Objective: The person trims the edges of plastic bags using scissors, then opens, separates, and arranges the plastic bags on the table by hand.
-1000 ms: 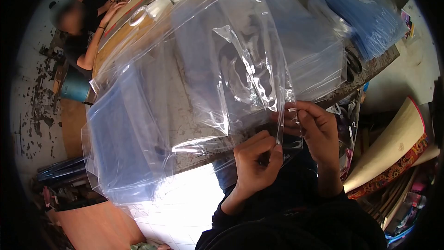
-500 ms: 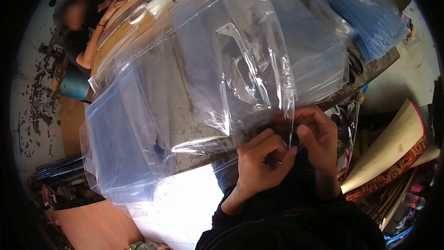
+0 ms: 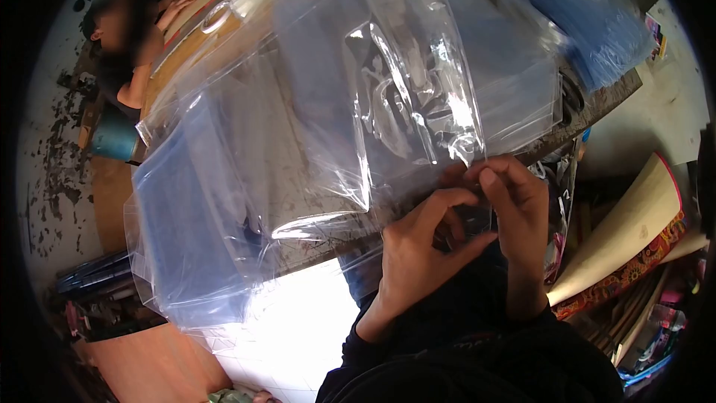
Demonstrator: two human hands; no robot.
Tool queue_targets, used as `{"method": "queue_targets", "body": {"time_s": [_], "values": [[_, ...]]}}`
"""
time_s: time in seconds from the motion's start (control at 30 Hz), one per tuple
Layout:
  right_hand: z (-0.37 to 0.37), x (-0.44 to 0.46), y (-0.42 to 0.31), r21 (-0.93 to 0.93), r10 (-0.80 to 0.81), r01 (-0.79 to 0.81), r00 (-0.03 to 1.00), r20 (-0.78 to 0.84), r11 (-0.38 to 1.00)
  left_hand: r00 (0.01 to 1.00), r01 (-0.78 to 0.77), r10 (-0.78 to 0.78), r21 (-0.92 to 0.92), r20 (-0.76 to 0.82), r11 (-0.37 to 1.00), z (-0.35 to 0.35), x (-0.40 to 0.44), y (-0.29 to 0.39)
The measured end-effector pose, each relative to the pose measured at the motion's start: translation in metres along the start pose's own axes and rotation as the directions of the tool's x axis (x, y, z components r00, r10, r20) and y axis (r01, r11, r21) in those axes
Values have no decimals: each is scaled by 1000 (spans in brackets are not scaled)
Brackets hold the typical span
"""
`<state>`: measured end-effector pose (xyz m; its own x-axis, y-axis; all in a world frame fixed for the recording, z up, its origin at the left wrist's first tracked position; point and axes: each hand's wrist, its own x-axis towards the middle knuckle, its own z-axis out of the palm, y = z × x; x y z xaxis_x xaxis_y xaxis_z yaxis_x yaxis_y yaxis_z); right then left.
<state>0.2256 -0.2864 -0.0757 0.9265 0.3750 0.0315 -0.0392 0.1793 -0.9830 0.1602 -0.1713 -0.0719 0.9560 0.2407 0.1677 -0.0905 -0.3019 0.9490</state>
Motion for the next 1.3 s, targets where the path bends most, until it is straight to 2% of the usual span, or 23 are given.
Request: {"method": "queue_targets", "body": {"time_s": [0.13, 0.3, 0.43, 0.47, 0.5, 0.53, 0.57, 0.63, 0.67, 0.7, 0.73, 0.77, 0.8, 0.83, 0.9, 0.97, 1.03, 1.1, 1.2, 1.23, 1.3], "values": [[3, 1, -3, 66, 33, -33, 999, -3, 997, 999, -24, 24, 14, -39, 1000, 1, 1, 0], [1, 1, 2, -18, 2, -3, 999, -41, 1000, 999, -51, 52, 41, -2, 998, 1, 1, -6], [4, 1, 2, 46, 70, -67, 995, -66, 997, 990, -60, 75, 121, -120, 991, -7, -18, 12], [-1, 1, 8, -24, 48, -50, 995, -86, 998, 961, -112, 193, 356, -200, 928, -18, -29, 22], [-4, 2, 13, -92, 24, -33, 994, -103, 995, 916, -124, 317, 578, -247, 807, -30, -39, 27], [-3, 2, 15, -41, 13, -18, 993, -119, 999, 855, -40, 363, 650, -371, 759, -43, -48, 26], [1, 2, 13, -36, 14, -18, 995, -94, 999, 776, 54, 416, 706, -475, 706, -59, -56, 25], [9, 1, 8, 13, -2, 4, 991, -136, 1000, 652, 493, 294, 686, -699, 535, -91, -68, 36], [7, 1, 9, -30, 0, -5, 989, -147, 1000, 620, 574, 366, 719, -694, 392, -104, -72, 32], [9, 1, 8, -25, 4, -8, 991, -135, 1000, 596, 645, 435, 725, -675, 240, -114, -75, 24], [10, 1, 7, -10, -1, 0, 991, -133, 1000, 684, 691, 315, 723, -658, 8, -119, -81, 21], [11, 2, 7, 4, -9, 10, 991, -133, 1000, 755, 640, 155, 767, -637, 37, -122, -85, 17], [8, 2, 11, -8, -26, 25, 991, -133, 1000, 769, 605, 145, 782, -623, 150, -120, -88, 12], [4, 2, 16, -10, -27, 26, 991, -128, 1000, 784, 560, 138, 786, -605, 262, -114, -83, 12], [-1, 2, 23, -54, -66, 58, 987, -150, 997, 782, 539, 181, 793, -596, 285, -105, -77, 15], [1, 0, 19, -34, -68, 64, 988, -142, 997, 730, 501, 209, 718, -650, 484, -97, -72, 19], [5, -1, 14, -9, -77, 77, 988, -135, 997, 742, 409, 252, 717, -622, 565, -83, -67, 28], [6, -3, 10, -45, -85, 77, 967, -239, 996, 758, 295, 327, 744, -564, 599, -68, -63, 34], [-7, -1, 11, -25, -70, 65, 971, -230, 998, 714, 177, 483, 799, -506, 575, -52, -51, 36], [-7, -1, 13, -30, -71, 66, 970, -233, 997, 715, 175, 482, 797, -507, 579, -48, -51, 37], [-7, -2, 15, -37, -111, 105, 963, -244, 994, 728, 213, 366, 699, -580, 682, -41, -53, 40]]}}
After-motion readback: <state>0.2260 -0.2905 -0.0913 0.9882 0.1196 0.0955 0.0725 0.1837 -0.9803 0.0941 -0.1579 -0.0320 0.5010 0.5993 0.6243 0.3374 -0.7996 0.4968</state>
